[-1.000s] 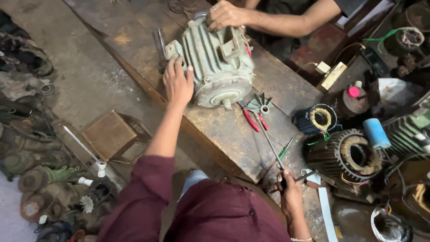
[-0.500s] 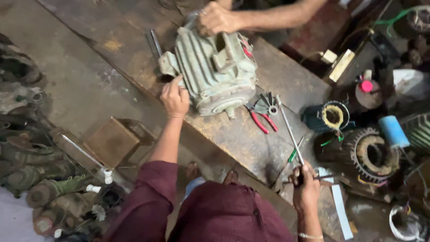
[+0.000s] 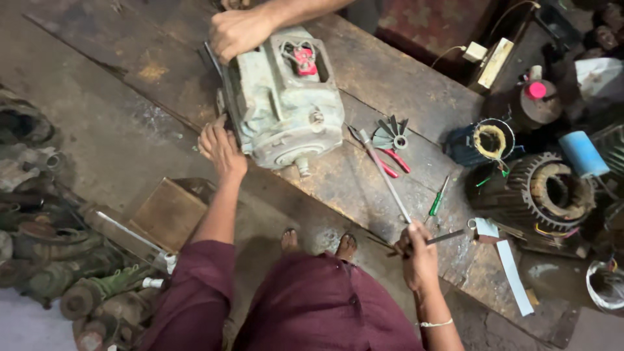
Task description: The person uses pliers, a T-handle wrench, and a hammer to work on an electric motor on a workbench. They remove a small part with pliers, loosen bolts with a wrench, and tap the motor housing with a hammer while another person assists by holding the motor.
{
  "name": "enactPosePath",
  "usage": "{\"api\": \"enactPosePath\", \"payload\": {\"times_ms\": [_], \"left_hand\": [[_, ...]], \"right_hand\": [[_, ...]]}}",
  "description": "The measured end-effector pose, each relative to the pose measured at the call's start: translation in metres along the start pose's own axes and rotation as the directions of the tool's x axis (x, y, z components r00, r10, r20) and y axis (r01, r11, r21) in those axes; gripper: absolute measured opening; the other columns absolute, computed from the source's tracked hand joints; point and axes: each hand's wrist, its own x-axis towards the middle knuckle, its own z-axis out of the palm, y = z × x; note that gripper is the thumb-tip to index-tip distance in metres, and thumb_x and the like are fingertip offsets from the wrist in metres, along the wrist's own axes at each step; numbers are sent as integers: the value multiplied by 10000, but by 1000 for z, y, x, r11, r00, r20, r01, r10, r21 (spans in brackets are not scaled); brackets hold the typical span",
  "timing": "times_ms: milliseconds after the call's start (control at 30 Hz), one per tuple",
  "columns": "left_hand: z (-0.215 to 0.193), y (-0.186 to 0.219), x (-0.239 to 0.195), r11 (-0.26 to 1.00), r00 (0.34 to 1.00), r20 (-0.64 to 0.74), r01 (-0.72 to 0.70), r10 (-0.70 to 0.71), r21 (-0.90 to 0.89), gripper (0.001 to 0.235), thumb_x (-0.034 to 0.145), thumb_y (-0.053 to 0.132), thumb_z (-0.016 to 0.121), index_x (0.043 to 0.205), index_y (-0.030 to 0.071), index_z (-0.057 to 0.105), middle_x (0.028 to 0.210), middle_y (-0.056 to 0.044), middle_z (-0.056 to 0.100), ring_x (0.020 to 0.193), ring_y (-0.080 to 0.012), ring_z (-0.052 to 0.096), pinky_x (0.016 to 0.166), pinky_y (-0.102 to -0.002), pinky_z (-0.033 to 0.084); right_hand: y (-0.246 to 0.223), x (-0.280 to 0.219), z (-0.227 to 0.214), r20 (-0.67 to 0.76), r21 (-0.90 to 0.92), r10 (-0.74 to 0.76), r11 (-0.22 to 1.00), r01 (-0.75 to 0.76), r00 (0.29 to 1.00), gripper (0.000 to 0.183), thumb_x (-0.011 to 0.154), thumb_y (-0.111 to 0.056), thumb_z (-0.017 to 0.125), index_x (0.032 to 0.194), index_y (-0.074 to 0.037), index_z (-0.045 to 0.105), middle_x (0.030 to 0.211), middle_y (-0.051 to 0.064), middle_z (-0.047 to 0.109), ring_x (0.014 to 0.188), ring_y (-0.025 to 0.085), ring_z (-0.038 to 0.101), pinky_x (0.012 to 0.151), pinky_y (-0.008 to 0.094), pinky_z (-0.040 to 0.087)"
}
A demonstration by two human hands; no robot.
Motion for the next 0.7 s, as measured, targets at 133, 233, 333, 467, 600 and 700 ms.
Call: {"api": "enactPosePath", "payload": {"times_ms": [133,233,333,467,600,700], "left_hand": [[1,-6,7,999,999,34,-10,11,-52,456,1006,158,495,1454,83,528,1412,-184,526,1394,-397,394,1178,-603,197],[-1,-5,9,991,996,71,-45,54,-123,430,1025,179,469,1440,84,527,1410,-179,532,1390,-388,410,1197,-588,211],[-3,1,12,990,993,77,-74,84,-122,424,1033,178,454,1436,69,525,1429,-188,530,1388,-398,408,1183,-584,213],[-7,4,14,983,987,91,-116,130,-140,429,1023,185,477,1431,63,530,1409,-186,539,1371,-398,423,1178,-573,237],[-7,5,17,977,981,94,-152,168,-151,415,1025,181,487,1421,63,534,1413,-179,547,1363,-400,430,1169,-571,257],[-5,6,20,977,982,106,-141,159,-158,414,1021,174,503,1421,73,538,1418,-176,546,1363,-402,430,1156,-573,273]], "right_hand": [[23,-9,6,-100,-128,84,987,-96,991,225,997,-208,608,1119,-19,610,647,-39,348,561,105,332,528,291,320],[38,-16,14,-125,-47,144,988,-150,982,228,989,-213,611,1147,-49,617,651,-57,322,562,90,310,524,281,295],[49,-19,20,-110,68,145,988,-138,983,219,993,-224,610,1145,-66,614,669,-63,312,573,78,305,518,270,272],[59,-15,23,-104,165,135,979,-117,985,138,1009,-229,602,1050,-99,583,690,-62,315,578,77,301,515,266,273],[63,-9,13,-28,323,216,926,-196,976,110,1019,-220,586,959,-144,533,675,-65,326,552,70,292,474,249,252],[66,-1,3,-25,403,263,885,-231,964,127,1031,-224,574,945,-148,519,677,-65,359,537,60,299,463,234,262]]}}
